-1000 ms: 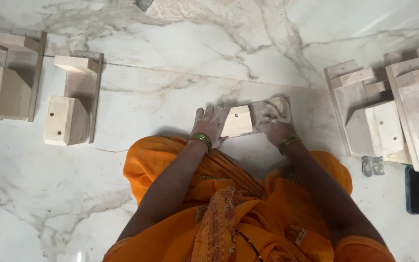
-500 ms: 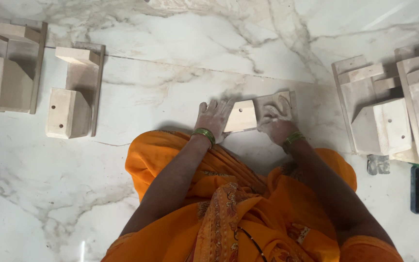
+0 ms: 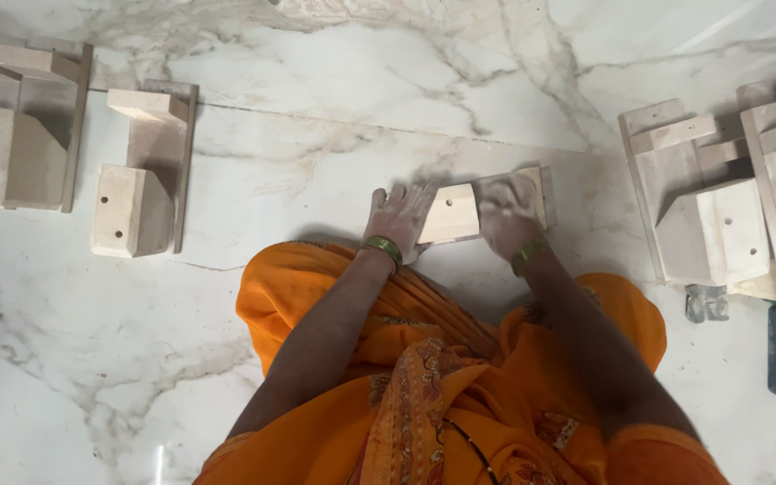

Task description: The person sits on the floor and assembles small wooden bracket-like pieces, picking up components one at a time, aligning them and fitting them together by hand. They turn pieces over, press fitted parts together, and set completed assemblies aside among other finished pieces on the floor.

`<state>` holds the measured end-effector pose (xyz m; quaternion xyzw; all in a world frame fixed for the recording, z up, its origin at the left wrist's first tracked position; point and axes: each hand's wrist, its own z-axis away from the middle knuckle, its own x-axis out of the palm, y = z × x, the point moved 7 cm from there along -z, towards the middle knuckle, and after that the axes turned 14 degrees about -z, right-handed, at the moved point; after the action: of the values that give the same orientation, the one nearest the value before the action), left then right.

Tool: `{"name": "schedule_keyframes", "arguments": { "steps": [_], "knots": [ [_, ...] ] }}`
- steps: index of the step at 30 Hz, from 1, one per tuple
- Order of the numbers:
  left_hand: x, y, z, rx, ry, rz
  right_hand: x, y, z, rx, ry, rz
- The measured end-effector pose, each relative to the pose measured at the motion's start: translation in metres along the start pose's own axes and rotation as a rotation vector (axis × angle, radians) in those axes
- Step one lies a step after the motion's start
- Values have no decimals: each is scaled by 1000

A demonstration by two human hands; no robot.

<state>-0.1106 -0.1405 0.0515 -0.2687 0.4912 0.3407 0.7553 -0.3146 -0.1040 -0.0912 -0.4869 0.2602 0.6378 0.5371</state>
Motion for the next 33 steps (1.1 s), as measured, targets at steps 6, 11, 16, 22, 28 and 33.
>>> {"name": "schedule_keyframes", "arguments": {
  "steps": [6, 11, 16, 22, 28, 33],
  "knots": [
    [4, -2, 4, 15, -21, 5, -62, 8, 26, -164, 510, -7],
    [1, -1, 3, 9, -34, -54, -105, 27, -21, 42, 670, 6],
    [-1, -2, 7, -4, -26, 18, -75, 12, -5, -82, 265, 416],
    [-6, -8, 15, -7, 37, 51, -6, 50, 26, 93, -186, -7],
    [-10, -8, 11, -7, 19, 28, -47, 18, -19, -25, 513, -194],
    [-4, -5, 6, -2, 10, 39, -66, -25, -23, 39, 555, -212]
  ]
}}
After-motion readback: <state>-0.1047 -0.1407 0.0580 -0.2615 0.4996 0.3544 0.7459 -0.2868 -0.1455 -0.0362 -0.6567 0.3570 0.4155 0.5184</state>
